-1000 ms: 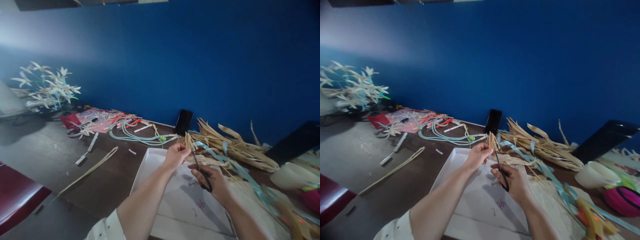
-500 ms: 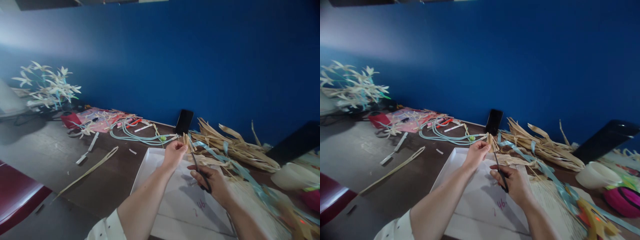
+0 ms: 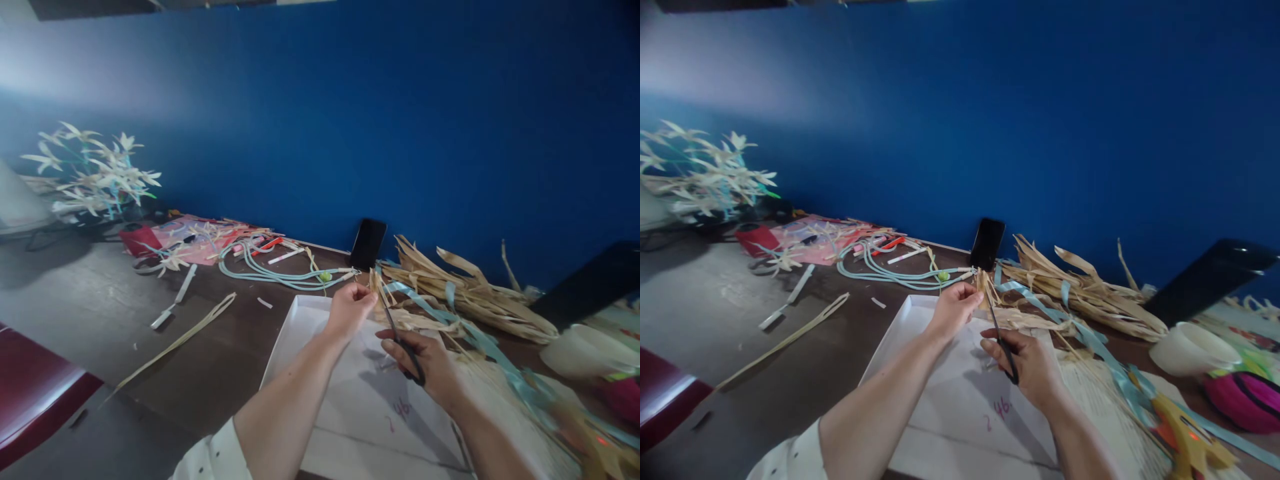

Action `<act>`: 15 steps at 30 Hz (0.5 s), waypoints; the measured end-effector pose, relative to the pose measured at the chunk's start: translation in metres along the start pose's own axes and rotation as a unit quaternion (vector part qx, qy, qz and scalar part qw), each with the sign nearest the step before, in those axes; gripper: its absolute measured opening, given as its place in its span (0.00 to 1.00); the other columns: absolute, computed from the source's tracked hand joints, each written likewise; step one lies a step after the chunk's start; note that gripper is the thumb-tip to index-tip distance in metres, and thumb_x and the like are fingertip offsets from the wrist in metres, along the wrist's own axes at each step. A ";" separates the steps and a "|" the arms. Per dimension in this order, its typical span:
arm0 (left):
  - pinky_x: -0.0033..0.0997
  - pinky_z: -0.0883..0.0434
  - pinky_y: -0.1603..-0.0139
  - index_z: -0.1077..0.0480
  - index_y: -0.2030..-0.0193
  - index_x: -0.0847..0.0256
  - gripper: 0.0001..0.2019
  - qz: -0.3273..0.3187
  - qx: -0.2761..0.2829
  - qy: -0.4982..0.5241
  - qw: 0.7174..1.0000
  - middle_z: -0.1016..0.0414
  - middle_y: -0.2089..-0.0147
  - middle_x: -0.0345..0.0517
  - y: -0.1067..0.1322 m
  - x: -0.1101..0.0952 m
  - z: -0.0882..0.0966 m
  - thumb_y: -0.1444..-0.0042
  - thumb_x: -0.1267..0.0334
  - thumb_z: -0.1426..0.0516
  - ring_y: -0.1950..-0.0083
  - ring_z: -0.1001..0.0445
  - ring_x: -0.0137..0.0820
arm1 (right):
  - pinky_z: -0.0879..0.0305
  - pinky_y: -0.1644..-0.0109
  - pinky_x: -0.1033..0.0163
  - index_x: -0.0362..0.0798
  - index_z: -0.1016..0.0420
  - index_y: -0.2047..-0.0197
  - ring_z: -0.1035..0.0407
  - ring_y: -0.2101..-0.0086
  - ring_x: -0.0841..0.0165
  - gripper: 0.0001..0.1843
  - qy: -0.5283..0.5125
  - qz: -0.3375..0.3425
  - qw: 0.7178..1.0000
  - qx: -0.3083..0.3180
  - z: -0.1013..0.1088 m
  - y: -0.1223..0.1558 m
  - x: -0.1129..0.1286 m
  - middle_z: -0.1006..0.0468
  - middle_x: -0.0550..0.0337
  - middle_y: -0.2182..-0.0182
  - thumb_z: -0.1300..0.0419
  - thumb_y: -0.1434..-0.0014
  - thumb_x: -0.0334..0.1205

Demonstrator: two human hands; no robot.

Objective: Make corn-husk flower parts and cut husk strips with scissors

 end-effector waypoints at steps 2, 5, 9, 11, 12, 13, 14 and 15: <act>0.21 0.43 0.79 0.32 0.73 0.63 0.11 0.003 0.000 -0.002 1.000 0.38 0.81 0.35 0.000 0.000 0.000 0.54 0.56 0.40 0.80 0.42 0.21 | 0.49 0.77 0.66 0.45 0.21 0.59 0.43 0.81 0.72 0.26 0.004 -0.001 1.000 0.000 0.000 0.000 0.001 0.37 0.66 0.85 0.41 0.48 0.59; 0.21 0.43 0.79 0.32 0.74 0.63 0.11 0.007 -0.002 -0.001 1.000 0.38 0.82 0.35 0.000 0.000 0.001 0.54 0.56 0.40 0.80 0.41 0.21 | 0.48 0.77 0.66 0.45 0.21 0.59 0.42 0.81 0.72 0.26 0.013 0.002 1.000 -0.002 0.001 0.000 0.003 0.36 0.65 0.84 0.41 0.49 0.59; 0.21 0.43 0.79 0.32 0.74 0.63 0.11 0.011 -0.007 0.007 1.000 0.38 0.82 0.35 0.001 0.000 0.001 0.55 0.56 0.39 0.80 0.42 0.21 | 0.44 0.76 0.66 0.46 0.22 0.57 0.38 0.79 0.71 0.25 0.001 -0.002 1.000 0.003 -0.001 0.000 0.001 0.32 0.64 0.82 0.40 0.49 0.57; 0.21 0.43 0.79 0.31 0.74 0.63 0.11 0.015 -0.005 0.008 1.000 0.37 0.82 0.36 0.001 0.000 0.000 0.56 0.56 0.39 0.80 0.41 0.21 | 0.42 0.75 0.66 0.47 0.22 0.56 0.36 0.79 0.70 0.24 -0.011 -0.004 1.000 0.006 -0.001 -0.001 0.000 0.30 0.63 0.81 0.40 0.49 0.56; 0.21 0.43 0.80 0.31 0.74 0.63 0.11 0.016 -0.002 0.006 1.000 0.37 0.82 0.36 0.002 0.001 -0.001 0.55 0.56 0.39 0.80 0.41 0.21 | 0.42 0.75 0.66 0.47 0.22 0.56 0.36 0.78 0.70 0.24 -0.016 -0.006 1.000 0.007 -0.002 -0.001 -0.001 0.29 0.63 0.80 0.40 0.48 0.56; 0.21 0.43 0.80 0.31 0.74 0.63 0.11 0.014 0.002 0.005 1.000 0.37 0.82 0.36 0.002 0.001 -0.002 0.55 0.56 0.39 0.80 0.41 0.21 | 0.42 0.75 0.67 0.47 0.22 0.55 0.35 0.78 0.71 0.24 -0.020 -0.007 1.000 0.007 -0.002 -0.001 -0.002 0.29 0.63 0.80 0.40 0.48 0.56; 0.21 0.43 0.80 0.31 0.74 0.63 0.11 0.013 0.007 0.003 1.000 0.37 0.82 0.36 0.002 0.001 -0.003 0.55 0.56 0.39 0.80 0.41 0.21 | 0.42 0.75 0.67 0.47 0.22 0.55 0.35 0.78 0.71 0.24 -0.022 -0.008 1.000 0.007 -0.001 -0.002 -0.003 0.29 0.63 0.80 0.40 0.48 0.56; 0.21 0.43 0.80 0.31 0.74 0.63 0.11 0.010 0.012 0.001 1.000 0.37 0.81 0.36 0.003 0.001 -0.004 0.55 0.56 0.39 0.80 0.41 0.21 | 0.42 0.76 0.67 0.47 0.22 0.55 0.36 0.78 0.71 0.25 -0.023 -0.007 1.000 0.006 -0.001 -0.002 -0.003 0.29 0.63 0.80 0.40 0.48 0.56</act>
Point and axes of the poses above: each hand's wrist, its own y-axis away from the middle knuckle, its own z-axis out of the back of the hand, x = y × z, the point moved 8 cm from there along -y, towards the middle knuckle
